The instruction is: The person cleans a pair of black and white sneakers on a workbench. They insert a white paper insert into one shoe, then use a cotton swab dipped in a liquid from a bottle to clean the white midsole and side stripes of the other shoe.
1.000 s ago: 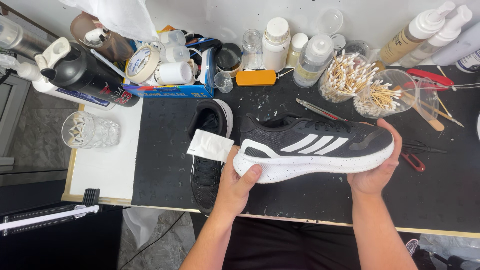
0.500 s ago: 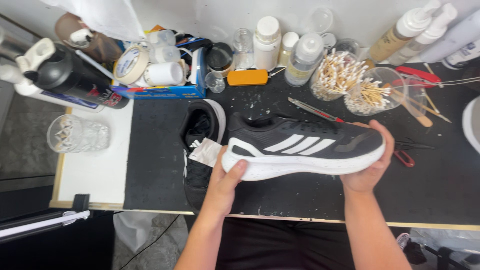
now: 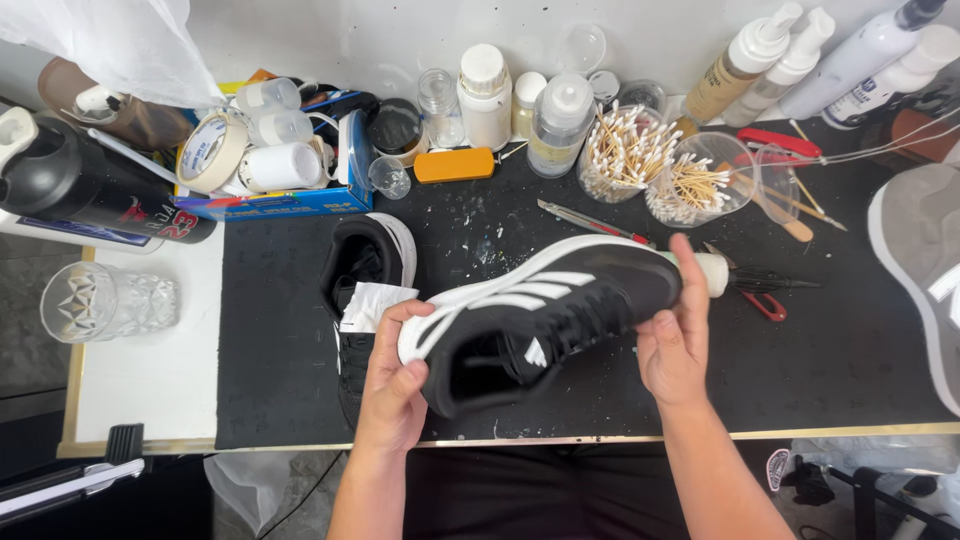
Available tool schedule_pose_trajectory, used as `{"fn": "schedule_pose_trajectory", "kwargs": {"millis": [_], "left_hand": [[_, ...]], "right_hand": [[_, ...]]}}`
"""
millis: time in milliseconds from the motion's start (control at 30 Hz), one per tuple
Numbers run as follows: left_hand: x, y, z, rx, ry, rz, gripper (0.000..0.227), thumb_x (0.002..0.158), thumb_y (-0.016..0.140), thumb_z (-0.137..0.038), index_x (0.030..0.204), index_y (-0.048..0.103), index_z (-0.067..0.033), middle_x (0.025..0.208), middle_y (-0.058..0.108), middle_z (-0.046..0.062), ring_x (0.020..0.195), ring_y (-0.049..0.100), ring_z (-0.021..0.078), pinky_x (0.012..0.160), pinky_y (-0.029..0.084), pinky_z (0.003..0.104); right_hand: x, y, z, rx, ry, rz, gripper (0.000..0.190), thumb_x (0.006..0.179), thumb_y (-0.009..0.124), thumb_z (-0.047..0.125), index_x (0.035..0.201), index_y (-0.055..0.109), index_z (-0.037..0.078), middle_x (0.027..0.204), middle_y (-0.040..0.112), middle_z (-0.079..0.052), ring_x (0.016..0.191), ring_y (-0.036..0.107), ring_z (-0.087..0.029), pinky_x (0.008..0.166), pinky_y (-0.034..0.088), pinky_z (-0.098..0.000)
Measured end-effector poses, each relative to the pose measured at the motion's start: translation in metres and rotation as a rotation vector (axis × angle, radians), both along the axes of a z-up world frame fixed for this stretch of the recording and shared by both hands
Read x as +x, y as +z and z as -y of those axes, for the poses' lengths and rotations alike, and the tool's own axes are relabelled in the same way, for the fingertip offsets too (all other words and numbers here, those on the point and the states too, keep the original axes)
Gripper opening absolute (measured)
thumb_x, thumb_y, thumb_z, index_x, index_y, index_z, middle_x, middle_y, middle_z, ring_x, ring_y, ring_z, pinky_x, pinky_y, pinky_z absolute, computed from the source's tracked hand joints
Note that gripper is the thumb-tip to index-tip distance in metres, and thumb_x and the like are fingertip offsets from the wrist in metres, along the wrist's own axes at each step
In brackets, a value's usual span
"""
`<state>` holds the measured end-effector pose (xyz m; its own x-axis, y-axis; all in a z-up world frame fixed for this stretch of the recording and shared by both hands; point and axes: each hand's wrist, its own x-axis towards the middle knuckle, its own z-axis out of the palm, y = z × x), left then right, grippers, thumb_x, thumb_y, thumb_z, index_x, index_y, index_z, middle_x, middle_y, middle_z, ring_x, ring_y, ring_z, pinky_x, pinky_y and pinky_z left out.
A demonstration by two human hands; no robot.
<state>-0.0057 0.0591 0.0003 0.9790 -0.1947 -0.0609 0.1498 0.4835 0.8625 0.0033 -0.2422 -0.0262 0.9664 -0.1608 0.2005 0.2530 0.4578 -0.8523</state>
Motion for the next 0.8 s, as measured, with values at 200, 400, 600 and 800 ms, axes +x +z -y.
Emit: {"fn": "schedule_pose_trajectory", "kwargs": {"millis": [200,400,600,800], "left_hand": [[0.002,0.005,0.011,0.075,0.086,0.117,0.055,0.093,0.075,-0.028,0.138,0.057,-0.0014,0.145,0.062,0.029,0.132,0.063,0.0323,0.114,0.049,0.041],[0.008,0.032,0.004,0.602,-0.081,0.158,0.052,0.092,0.072,-0.019,0.14,0.066,-0.0005,0.131,0.076,0.022,0.118,0.071,0.0234,0.104,0.054,0.034],[0.013,0.031,0.036,0.434,-0.495,-0.106,0.069,0.088,0.075,-0.025,0.15,0.051,-0.0037,0.138,0.066,0.014,0.128,0.061,0.021,0.109,0.045,0.033],[0.005,-0.001,0.036,0.146,-0.3,-0.239,0.081,0.089,0.07,-0.027,0.157,0.035,-0.0014,0.149,0.055,0.013,0.134,0.055,0.0198,0.111,0.042,0.035]], "right_hand": [[-0.015,-0.02,0.014,-0.117,-0.088,-0.037,0.064,0.094,0.077,0.018,0.147,0.043,0.0,0.138,0.058,-0.013,0.129,0.058,-0.019,0.116,0.046,-0.0348],[-0.004,-0.026,0.011,-0.062,-0.084,0.02,0.052,0.089,0.08,0.013,0.13,0.05,0.002,0.128,0.064,-0.015,0.119,0.065,-0.021,0.108,0.052,-0.0362],[0.037,-0.01,-0.011,-0.086,0.07,0.208,0.017,0.105,0.07,0.013,0.11,0.057,0.003,0.106,0.073,-0.017,0.1,0.071,-0.025,0.097,0.058,-0.0389],[0.044,0.051,0.001,-0.755,-0.036,0.129,0.032,0.098,0.069,0.01,0.126,0.057,0.003,0.133,0.062,-0.014,0.123,0.059,-0.027,0.107,0.048,-0.0389]]}}
